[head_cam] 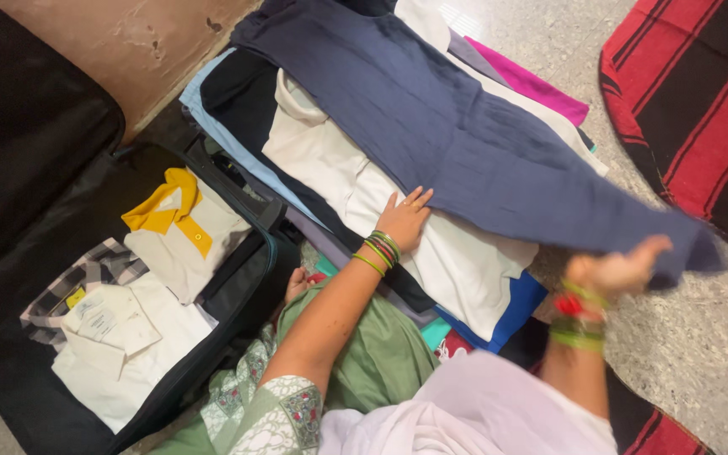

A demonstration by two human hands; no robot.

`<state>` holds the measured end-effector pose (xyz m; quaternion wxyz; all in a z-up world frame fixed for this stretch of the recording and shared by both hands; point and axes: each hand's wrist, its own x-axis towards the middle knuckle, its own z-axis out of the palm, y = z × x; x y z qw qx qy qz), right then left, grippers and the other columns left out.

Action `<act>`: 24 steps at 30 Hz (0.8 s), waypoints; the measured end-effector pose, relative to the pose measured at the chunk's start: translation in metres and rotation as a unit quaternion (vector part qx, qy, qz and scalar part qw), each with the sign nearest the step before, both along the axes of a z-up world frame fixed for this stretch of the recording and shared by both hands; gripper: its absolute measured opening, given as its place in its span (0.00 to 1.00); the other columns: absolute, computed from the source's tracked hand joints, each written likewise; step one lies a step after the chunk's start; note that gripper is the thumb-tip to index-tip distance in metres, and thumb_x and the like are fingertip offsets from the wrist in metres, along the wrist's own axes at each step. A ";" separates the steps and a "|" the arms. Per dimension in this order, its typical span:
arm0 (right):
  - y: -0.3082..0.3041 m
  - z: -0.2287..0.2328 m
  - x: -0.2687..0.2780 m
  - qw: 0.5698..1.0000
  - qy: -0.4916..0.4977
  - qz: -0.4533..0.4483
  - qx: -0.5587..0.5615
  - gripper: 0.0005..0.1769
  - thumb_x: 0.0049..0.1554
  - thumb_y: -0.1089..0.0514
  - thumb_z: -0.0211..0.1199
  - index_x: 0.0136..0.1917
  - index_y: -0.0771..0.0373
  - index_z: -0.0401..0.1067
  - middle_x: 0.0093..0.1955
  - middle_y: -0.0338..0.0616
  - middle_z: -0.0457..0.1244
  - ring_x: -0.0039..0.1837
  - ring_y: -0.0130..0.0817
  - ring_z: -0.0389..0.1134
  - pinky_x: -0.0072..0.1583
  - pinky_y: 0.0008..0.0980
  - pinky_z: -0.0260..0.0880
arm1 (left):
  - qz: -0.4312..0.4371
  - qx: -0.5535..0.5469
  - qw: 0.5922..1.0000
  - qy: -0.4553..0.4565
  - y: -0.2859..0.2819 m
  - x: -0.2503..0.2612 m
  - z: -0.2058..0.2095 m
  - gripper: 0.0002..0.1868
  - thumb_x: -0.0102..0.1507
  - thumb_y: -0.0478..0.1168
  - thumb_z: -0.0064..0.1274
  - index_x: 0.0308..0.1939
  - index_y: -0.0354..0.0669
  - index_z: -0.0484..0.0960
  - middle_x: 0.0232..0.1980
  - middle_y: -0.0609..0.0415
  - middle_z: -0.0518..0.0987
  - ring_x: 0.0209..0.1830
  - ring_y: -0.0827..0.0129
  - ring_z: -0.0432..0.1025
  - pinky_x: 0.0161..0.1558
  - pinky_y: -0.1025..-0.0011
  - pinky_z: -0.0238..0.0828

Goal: The person folds a pair of blue trousers and places them into a suitcase, then unfolds and refolds a white polo shirt with a yellow collar.

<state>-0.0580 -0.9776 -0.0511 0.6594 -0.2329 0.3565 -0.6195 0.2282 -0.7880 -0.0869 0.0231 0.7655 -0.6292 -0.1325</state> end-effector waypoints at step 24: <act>-0.129 -0.098 0.145 0.927 0.270 0.259 -0.023 0.25 0.66 0.52 0.54 0.75 0.52 0.55 0.53 0.42 0.62 0.42 0.27 0.62 0.39 0.26 0.66 | 0.159 -0.200 0.834 0.490 -0.049 -0.082 -0.063 0.54 0.56 0.51 0.66 0.81 0.66 0.49 0.75 0.31 0.61 0.78 0.42 0.51 0.75 0.49 0.48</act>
